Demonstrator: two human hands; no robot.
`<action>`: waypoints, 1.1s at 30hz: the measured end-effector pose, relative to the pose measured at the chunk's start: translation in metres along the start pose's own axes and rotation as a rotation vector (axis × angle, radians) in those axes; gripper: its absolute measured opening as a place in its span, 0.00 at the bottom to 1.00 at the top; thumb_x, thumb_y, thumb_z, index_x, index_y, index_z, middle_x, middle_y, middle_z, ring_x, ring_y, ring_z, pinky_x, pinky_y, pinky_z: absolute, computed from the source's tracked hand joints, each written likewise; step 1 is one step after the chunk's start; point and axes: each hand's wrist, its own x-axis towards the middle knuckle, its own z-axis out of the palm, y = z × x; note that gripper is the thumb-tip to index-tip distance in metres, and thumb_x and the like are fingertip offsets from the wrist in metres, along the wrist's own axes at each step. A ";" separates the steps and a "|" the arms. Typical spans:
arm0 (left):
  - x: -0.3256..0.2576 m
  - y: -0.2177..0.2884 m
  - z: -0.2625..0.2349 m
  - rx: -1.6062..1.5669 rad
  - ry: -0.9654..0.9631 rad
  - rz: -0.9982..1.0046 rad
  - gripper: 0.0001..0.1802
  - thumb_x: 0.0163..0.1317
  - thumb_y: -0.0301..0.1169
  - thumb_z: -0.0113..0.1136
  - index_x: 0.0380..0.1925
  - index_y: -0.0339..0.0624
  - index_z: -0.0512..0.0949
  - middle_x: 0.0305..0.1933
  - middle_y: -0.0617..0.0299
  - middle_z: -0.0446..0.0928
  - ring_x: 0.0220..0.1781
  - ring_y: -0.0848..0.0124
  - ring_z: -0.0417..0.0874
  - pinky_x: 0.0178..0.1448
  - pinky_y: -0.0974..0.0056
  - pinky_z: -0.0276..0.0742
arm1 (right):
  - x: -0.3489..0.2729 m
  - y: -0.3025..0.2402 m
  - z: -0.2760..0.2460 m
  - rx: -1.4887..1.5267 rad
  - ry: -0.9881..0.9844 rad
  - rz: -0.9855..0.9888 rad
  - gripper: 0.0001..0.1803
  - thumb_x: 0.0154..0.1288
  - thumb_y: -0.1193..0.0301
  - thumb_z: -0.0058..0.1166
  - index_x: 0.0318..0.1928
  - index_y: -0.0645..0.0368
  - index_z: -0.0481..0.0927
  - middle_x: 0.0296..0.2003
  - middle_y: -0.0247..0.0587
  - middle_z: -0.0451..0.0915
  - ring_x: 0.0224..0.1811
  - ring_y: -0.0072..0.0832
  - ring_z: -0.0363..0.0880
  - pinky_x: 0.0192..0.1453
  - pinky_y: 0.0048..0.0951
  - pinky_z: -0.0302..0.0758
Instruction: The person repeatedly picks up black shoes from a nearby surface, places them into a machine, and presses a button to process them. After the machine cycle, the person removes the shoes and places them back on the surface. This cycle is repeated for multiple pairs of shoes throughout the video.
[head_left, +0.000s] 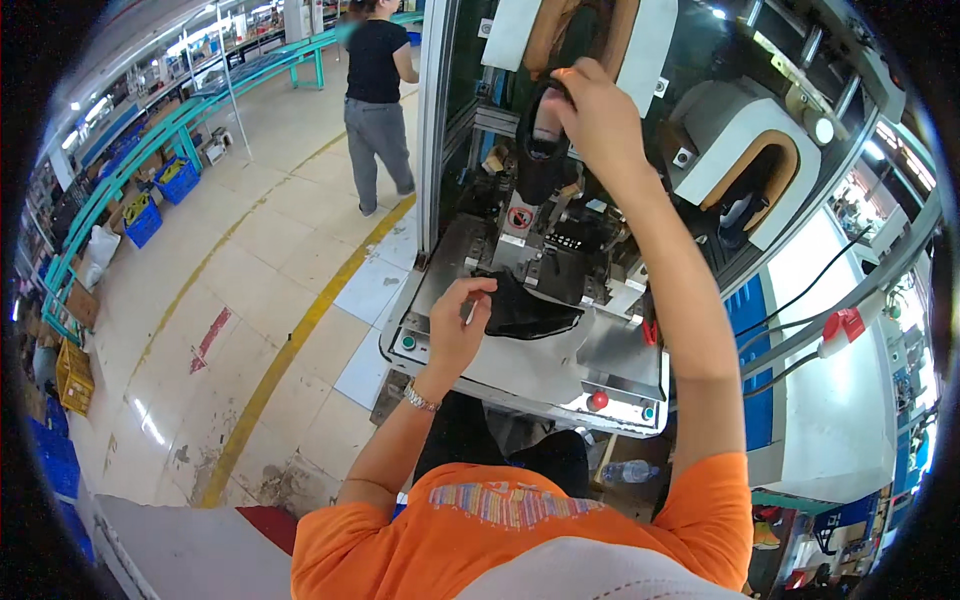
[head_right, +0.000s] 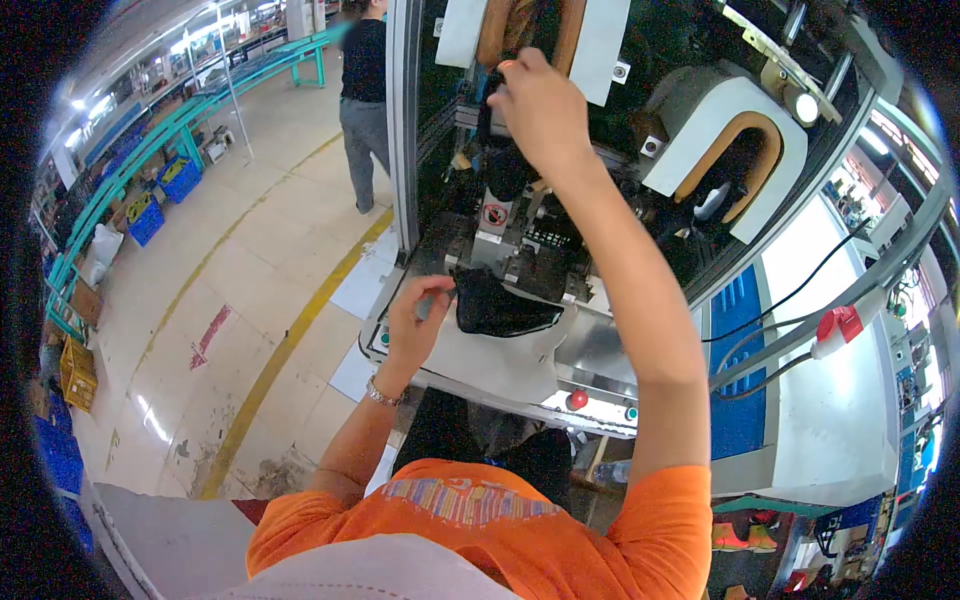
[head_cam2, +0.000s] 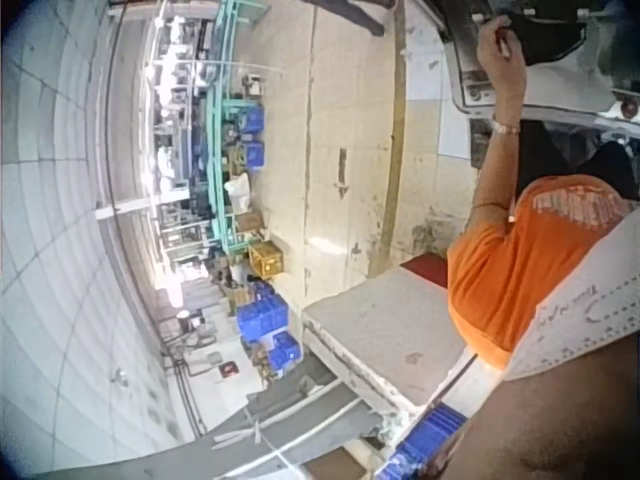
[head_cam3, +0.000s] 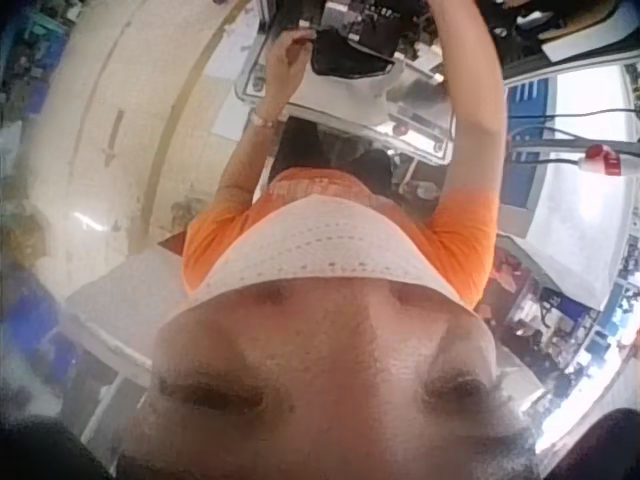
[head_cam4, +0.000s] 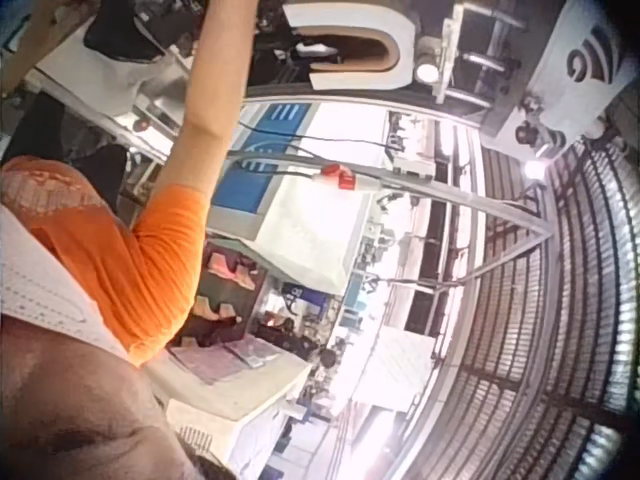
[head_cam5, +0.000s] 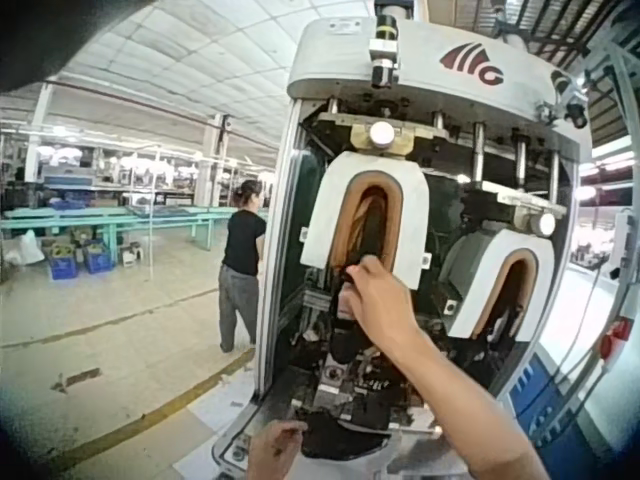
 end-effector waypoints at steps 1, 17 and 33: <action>0.002 0.000 -0.001 0.000 -0.024 -0.011 0.11 0.52 0.17 0.51 0.37 0.36 0.74 0.37 0.58 0.76 0.35 0.71 0.76 0.41 0.70 0.70 | 0.008 0.009 0.005 -0.034 0.013 -0.033 0.09 0.49 0.76 0.56 0.34 0.61 0.76 0.32 0.43 0.74 0.29 0.42 0.75 0.33 0.34 0.73; 0.009 0.100 0.053 -1.251 -0.786 -0.656 0.30 0.58 0.35 0.55 0.57 0.33 0.58 0.55 0.55 0.67 0.57 0.67 0.69 0.59 0.62 0.66 | -0.160 0.038 -0.179 0.282 0.137 0.586 0.09 0.52 0.71 0.57 0.35 0.60 0.80 0.29 0.34 0.78 0.27 0.20 0.71 0.32 0.19 0.67; -0.287 0.103 0.318 -0.865 -1.413 -1.884 0.12 0.59 0.24 0.50 0.43 0.32 0.69 0.47 0.53 0.72 0.49 0.63 0.74 0.55 0.60 0.72 | -0.457 -0.174 -0.364 -0.443 -0.473 1.759 0.24 0.46 0.75 0.53 0.49 0.53 0.73 0.36 0.53 0.76 0.39 0.47 0.76 0.45 0.40 0.72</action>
